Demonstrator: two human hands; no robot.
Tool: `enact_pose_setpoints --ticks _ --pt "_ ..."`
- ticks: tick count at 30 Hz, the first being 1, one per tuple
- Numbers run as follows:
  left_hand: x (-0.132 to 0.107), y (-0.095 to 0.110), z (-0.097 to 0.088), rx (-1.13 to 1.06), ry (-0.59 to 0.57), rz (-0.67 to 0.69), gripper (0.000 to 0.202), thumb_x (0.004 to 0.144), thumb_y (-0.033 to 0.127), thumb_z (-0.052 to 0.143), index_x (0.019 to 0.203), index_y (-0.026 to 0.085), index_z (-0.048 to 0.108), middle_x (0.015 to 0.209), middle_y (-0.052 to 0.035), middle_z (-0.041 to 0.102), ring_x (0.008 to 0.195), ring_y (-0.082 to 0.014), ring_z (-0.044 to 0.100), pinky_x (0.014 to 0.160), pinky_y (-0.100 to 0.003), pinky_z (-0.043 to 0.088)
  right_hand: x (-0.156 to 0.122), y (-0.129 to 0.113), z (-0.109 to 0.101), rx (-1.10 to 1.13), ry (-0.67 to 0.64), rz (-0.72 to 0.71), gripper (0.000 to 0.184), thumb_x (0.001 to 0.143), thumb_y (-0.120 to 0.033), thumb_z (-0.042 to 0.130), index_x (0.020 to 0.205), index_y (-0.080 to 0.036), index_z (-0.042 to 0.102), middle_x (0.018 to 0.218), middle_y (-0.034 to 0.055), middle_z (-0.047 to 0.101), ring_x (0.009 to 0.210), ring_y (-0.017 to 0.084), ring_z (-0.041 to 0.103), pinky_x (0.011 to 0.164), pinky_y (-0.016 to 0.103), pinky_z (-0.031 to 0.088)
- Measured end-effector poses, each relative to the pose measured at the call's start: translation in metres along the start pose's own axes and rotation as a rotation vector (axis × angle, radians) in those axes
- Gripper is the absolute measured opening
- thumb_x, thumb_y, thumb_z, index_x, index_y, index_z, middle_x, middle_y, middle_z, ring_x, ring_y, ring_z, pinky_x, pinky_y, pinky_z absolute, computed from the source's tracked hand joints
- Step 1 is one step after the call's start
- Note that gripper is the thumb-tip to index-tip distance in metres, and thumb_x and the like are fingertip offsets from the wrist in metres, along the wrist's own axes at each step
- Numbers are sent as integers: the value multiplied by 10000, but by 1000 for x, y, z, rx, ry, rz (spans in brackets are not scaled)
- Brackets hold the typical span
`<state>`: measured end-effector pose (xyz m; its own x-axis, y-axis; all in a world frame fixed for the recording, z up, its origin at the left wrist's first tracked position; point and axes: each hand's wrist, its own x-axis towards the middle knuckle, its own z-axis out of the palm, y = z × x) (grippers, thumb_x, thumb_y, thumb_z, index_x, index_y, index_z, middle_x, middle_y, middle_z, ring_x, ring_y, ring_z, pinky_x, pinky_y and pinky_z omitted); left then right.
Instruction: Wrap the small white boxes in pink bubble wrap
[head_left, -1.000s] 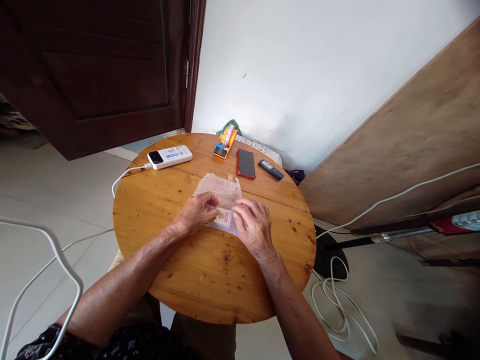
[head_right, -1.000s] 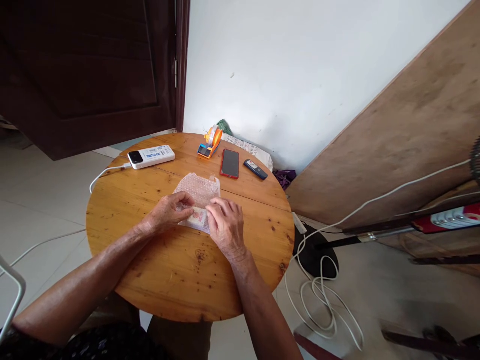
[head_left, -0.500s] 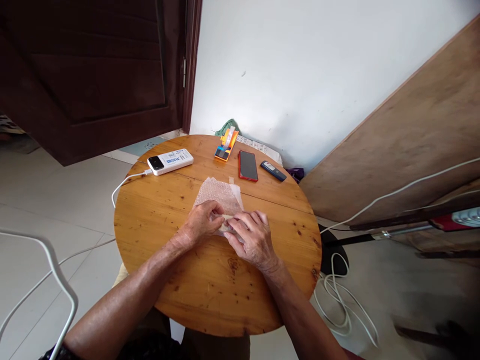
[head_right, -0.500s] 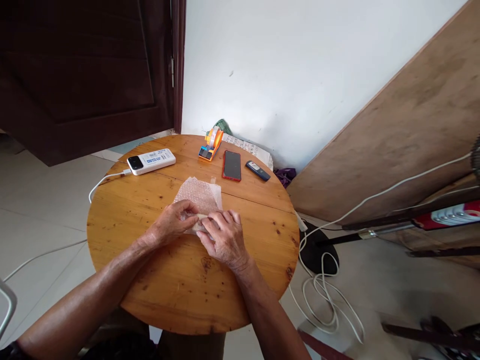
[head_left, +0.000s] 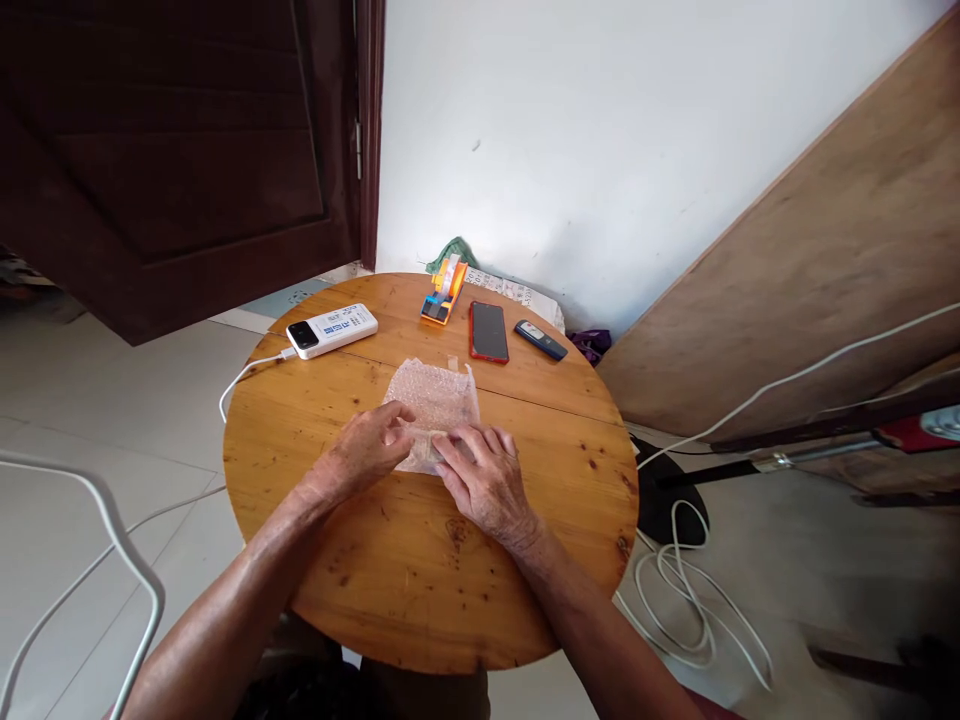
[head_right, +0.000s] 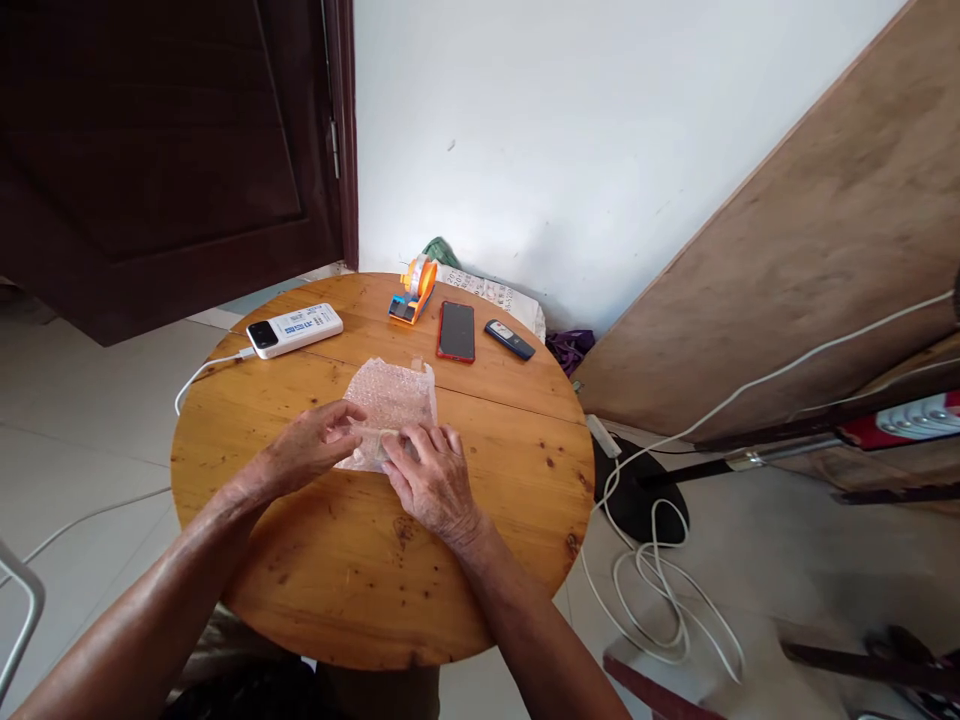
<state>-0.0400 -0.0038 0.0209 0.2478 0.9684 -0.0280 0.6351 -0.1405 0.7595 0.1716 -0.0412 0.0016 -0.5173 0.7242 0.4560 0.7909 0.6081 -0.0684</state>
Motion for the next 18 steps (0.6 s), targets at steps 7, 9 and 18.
enact_pose_setpoints --ticks 7,9,18 --pt "-4 -16 8 179 108 -88 227 831 271 607 1051 241 657 814 -27 706 746 -205 664 674 -285 450 1 -3 0 4 18 0 255 967 -276 529 1155 -193 680 1078 101 673 1005 245 554 913 419 349" --pt "-8 -19 8 216 180 -92 273 849 328 610 1101 230 644 963 -62 721 843 -224 681 720 -300 472 1 -3 0 0 28 0 249 964 -273 532 1146 -192 682 1078 99 672 1020 248 551 921 423 348" --pt "-34 -14 -18 307 88 -290 459 863 444 568 1213 151 609 986 -75 713 894 -247 675 775 -330 476 3 -5 -1 -3 42 4 226 962 -276 542 1131 -195 669 1066 87 672 1042 247 539 931 418 342"
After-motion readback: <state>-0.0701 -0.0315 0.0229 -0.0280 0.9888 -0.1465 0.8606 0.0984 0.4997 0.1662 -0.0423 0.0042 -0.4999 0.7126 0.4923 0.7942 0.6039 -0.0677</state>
